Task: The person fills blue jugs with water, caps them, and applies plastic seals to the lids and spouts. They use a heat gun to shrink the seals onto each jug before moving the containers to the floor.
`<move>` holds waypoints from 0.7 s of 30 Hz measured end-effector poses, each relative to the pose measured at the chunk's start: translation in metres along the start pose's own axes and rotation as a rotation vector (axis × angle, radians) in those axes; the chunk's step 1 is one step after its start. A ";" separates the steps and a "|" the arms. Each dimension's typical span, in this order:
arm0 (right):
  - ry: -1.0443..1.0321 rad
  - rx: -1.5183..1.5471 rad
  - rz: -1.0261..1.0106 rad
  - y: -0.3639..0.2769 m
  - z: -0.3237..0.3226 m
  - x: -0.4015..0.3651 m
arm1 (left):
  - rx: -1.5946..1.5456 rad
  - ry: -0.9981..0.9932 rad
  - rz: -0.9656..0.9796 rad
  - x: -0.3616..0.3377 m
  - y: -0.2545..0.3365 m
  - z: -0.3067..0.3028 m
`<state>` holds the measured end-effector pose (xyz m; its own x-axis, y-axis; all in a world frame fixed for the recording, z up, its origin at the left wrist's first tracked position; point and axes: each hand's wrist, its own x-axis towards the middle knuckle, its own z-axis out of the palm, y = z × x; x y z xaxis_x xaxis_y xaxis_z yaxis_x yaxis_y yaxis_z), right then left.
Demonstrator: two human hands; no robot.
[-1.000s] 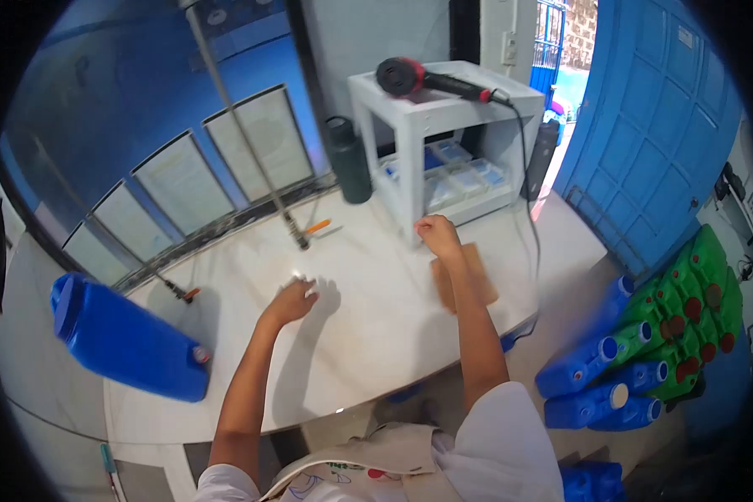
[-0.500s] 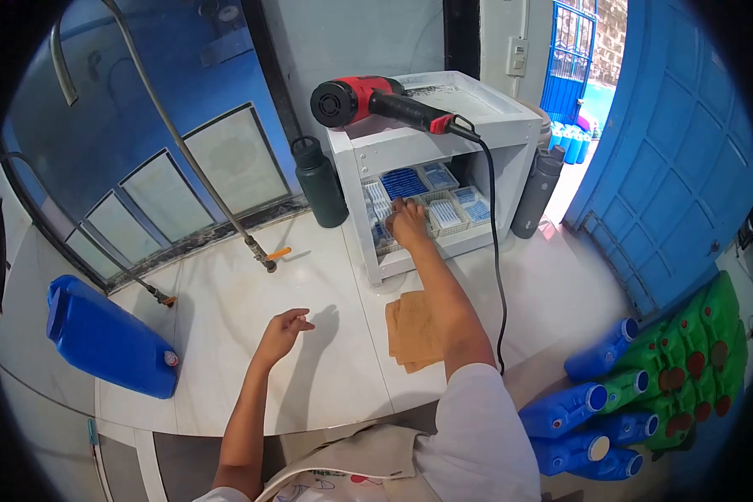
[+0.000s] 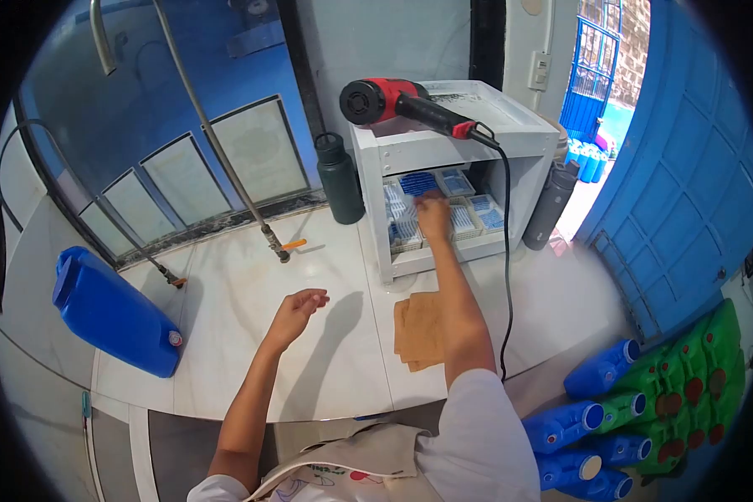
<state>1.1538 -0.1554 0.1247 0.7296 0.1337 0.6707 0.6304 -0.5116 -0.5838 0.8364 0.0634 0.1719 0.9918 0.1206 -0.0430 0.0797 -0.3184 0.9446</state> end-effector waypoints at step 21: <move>-0.353 1.368 0.437 -0.348 0.014 -0.152 | -0.148 0.368 0.122 -0.062 0.054 -0.103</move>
<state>0.8270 0.0141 0.2201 0.8219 0.4806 0.3058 -0.0433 0.5879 -0.8078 0.7691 0.1353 0.2589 0.8887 0.4274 0.1658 -0.0779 -0.2157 0.9734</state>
